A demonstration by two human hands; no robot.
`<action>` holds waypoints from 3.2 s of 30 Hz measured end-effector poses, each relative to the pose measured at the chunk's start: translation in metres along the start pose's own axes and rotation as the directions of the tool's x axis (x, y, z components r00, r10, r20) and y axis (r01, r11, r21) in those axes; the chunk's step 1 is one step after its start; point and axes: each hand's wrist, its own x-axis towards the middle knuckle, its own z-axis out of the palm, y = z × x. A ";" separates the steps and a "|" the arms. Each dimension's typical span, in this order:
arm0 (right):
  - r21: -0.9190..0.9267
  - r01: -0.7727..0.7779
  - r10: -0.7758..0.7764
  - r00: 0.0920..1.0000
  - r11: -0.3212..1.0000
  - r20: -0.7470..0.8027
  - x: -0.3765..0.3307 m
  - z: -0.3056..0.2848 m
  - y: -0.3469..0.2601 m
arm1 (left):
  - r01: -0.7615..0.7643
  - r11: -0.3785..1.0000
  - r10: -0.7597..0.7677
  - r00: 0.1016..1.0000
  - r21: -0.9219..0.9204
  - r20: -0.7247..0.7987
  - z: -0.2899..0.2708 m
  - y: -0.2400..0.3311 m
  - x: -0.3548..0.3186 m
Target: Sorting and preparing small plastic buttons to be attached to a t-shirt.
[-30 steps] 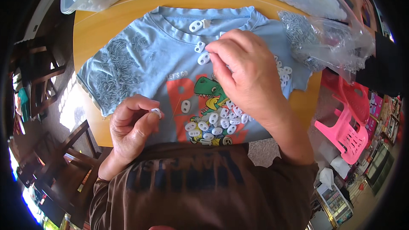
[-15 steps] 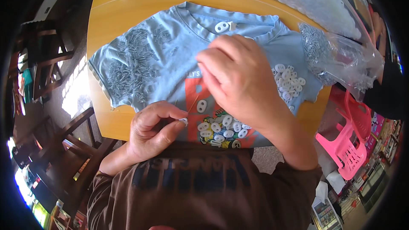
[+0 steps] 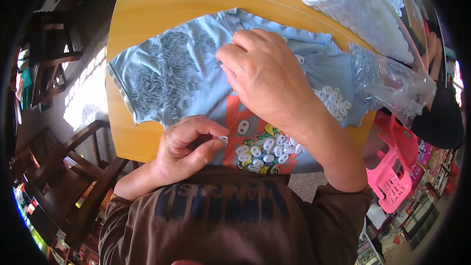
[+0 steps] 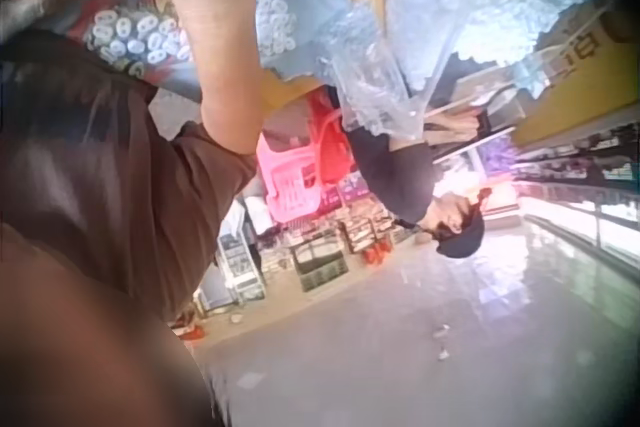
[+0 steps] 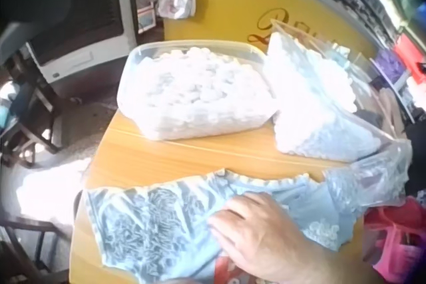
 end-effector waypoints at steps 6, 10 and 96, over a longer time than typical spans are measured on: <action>0.006 0.004 -0.004 0.998 1.000 -0.066 0.005 0.001 -0.004 | -0.034 0.999 0.034 0.999 0.032 -0.008 0.000 0.000 0.001; -0.018 0.009 -0.011 0.997 1.000 -0.073 0.005 0.006 -0.001 | -0.015 1.000 0.016 1.000 0.024 -0.006 -0.001 0.001 0.001; 0.674 -0.095 0.181 0.982 0.733 -0.059 -0.043 -0.015 -0.040 | -0.125 0.992 0.126 0.985 0.015 -0.119 -0.006 0.009 0.007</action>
